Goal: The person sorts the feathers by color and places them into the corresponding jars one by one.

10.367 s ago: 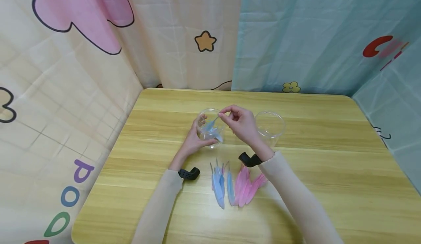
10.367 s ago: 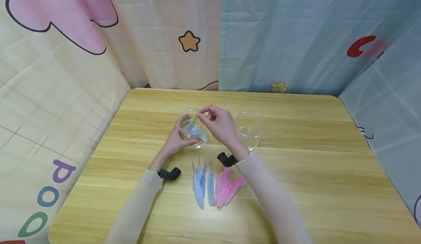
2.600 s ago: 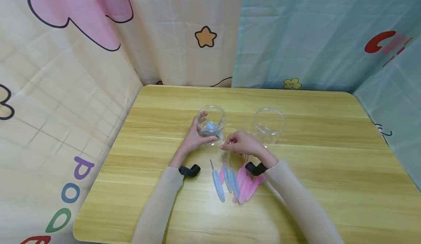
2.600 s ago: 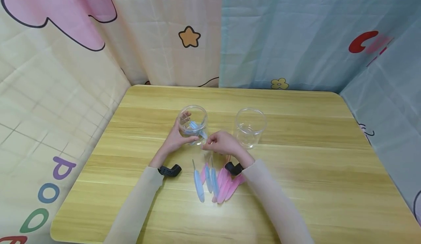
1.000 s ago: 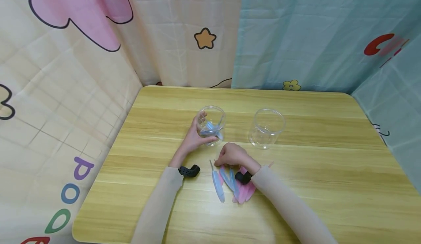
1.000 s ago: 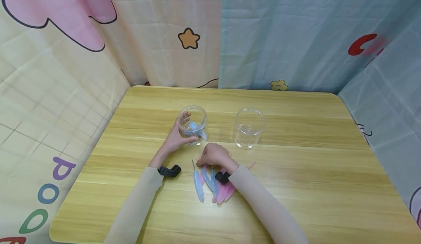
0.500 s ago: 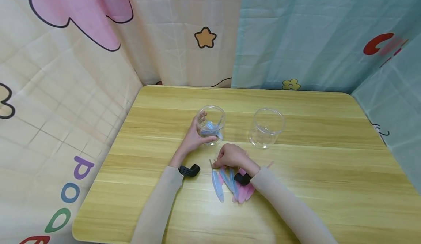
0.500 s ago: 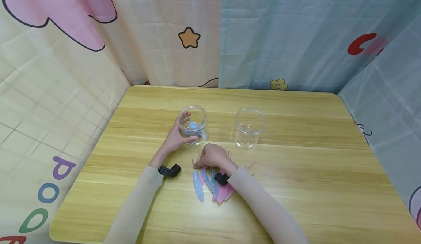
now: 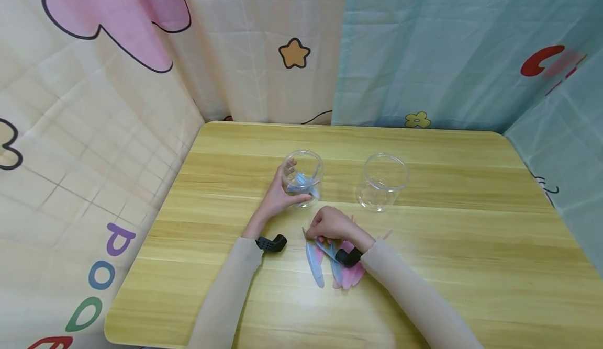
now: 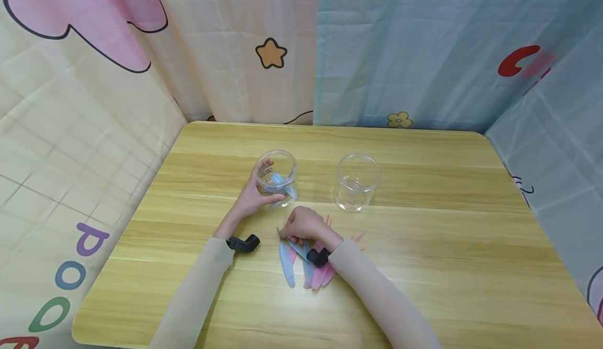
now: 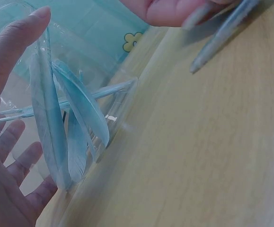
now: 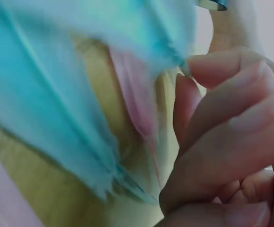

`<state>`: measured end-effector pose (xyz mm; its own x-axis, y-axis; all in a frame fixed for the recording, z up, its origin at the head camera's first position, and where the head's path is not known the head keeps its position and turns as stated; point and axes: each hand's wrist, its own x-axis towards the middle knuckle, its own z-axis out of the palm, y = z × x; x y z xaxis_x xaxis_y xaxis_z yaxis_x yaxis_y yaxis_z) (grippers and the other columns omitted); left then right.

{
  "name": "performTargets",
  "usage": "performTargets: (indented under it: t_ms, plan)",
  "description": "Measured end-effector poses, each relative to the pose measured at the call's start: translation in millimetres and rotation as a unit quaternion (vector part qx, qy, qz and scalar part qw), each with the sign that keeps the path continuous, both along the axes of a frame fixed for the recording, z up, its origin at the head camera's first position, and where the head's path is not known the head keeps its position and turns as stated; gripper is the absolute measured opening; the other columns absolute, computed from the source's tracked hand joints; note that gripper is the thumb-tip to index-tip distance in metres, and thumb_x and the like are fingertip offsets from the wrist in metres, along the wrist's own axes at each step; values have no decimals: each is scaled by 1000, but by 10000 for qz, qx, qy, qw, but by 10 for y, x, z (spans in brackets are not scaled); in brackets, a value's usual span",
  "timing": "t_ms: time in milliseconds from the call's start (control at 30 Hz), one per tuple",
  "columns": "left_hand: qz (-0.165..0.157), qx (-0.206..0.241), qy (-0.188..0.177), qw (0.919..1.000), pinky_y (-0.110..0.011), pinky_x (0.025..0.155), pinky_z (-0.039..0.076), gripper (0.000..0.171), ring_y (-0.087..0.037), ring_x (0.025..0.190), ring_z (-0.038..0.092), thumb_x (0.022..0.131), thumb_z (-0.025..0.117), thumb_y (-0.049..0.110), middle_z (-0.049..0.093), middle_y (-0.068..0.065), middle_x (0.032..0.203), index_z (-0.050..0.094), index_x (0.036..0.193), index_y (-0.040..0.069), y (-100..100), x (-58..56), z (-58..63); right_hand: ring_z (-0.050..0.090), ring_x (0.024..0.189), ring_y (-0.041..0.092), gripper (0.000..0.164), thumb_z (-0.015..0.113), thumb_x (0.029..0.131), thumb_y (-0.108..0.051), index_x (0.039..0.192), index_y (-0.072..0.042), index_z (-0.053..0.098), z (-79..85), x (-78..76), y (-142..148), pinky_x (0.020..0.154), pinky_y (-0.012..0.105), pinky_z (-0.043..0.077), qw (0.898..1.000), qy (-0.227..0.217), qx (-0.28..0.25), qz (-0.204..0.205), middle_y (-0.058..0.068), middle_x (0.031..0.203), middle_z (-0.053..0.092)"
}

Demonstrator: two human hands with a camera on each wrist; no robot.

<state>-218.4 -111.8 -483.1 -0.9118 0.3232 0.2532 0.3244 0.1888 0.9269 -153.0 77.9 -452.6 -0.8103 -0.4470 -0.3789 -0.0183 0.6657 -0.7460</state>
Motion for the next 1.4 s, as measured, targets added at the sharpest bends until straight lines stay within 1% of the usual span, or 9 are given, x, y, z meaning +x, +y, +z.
performTargets:
  t_ms: [300, 500, 633, 867, 933, 1000, 1167, 1233, 1400]
  plan:
    - [-17, 35, -2, 10000, -47, 107, 26, 105, -21, 134, 28, 70, 86, 26, 32, -1, 149, 19, 150, 18, 1, -7, 4, 43, 43, 9, 18, 65, 85, -20, 82, -3, 70, 102, -85, 141, 40, 22, 33, 9949, 67, -1004, -126, 0, 51, 51]
    - [-32, 58, -76, 9999, -47, 106, 26, 107, -21, 135, 28, 69, 87, 20, 31, 1, 149, 18, 151, 18, 3, -1, 10, 37, 42, 12, 25, 64, 91, -23, 97, 1, 67, 321, -182, 235, 40, 23, 27, 9778, 522, -2002, -326, -3, 49, 41]
    - [-22, 62, -83, 9999, -48, 105, 28, 106, -22, 134, 29, 69, 87, 21, 31, -1, 149, 18, 150, 21, 2, 3, 5, 34, 41, 13, 19, 64, 92, -15, 96, 3, 65, 522, -245, 231, 40, 25, 29, 9401, 1093, -3083, -960, -2, 50, 40]
    - [15, 25, -28, 10000, -49, 105, 28, 105, -23, 134, 29, 69, 87, 23, 33, 0, 148, 20, 150, 21, 6, 4, -13, 34, 38, 12, 9, 65, 91, -12, 93, -3, 66, 781, -374, 163, 37, 23, 28, 8463, 2332, -4354, -1997, -1, 49, 38]
    - [35, -26, -52, 10000, -49, 106, 27, 105, -23, 134, 29, 69, 87, 21, 32, 0, 149, 19, 150, 22, 10, 7, -8, 34, 38, 12, 8, 64, 91, -10, 94, -2, 65, 817, -395, 139, 37, 22, 29, 8293, 2528, -4502, -2138, -1, 49, 38]
    - [39, -55, -70, 10000, -48, 106, 26, 105, -23, 134, 29, 70, 86, 18, 32, -2, 149, 19, 150, 21, 14, 19, 12, 34, 38, 12, 11, 63, 91, -8, 96, 2, 64, 835, -408, 111, 36, 22, 28, 8205, 2711, -4532, -2188, -1, 49, 38]
    - [-25, -44, -60, 10000, -48, 107, 24, 102, -30, 134, 30, 71, 84, 10, 31, -16, 148, 19, 149, 8, 30, 142, 228, 35, 37, 11, 19, 64, 91, -8, 100, 9, 63, 804, -431, 35, 35, 22, 29, 8234, 2944, -4325, -2198, 0, 50, 39]
    - [-45, -52, -67, 10000, -48, 107, 25, 101, -32, 134, 30, 72, 84, 8, 31, -19, 148, 19, 148, 5, 34, 191, 315, 36, 38, 11, 20, 65, 91, -10, 100, 8, 63, 776, -438, 10, 35, 22, 30, 8319, 2898, -4207, -2166, 0, 51, 41]
    - [-32, -30, -72, 10000, -50, 106, 25, 101, -33, 134, 30, 72, 84, 11, 31, -19, 148, 18, 149, 5, 34, 188, 325, 36, 38, 13, 21, 67, 90, -17, 100, 1, 66, 686, -453, -13, 36, 23, 32, 8603, 2672, -3847, -2012, 3, 54, 43]
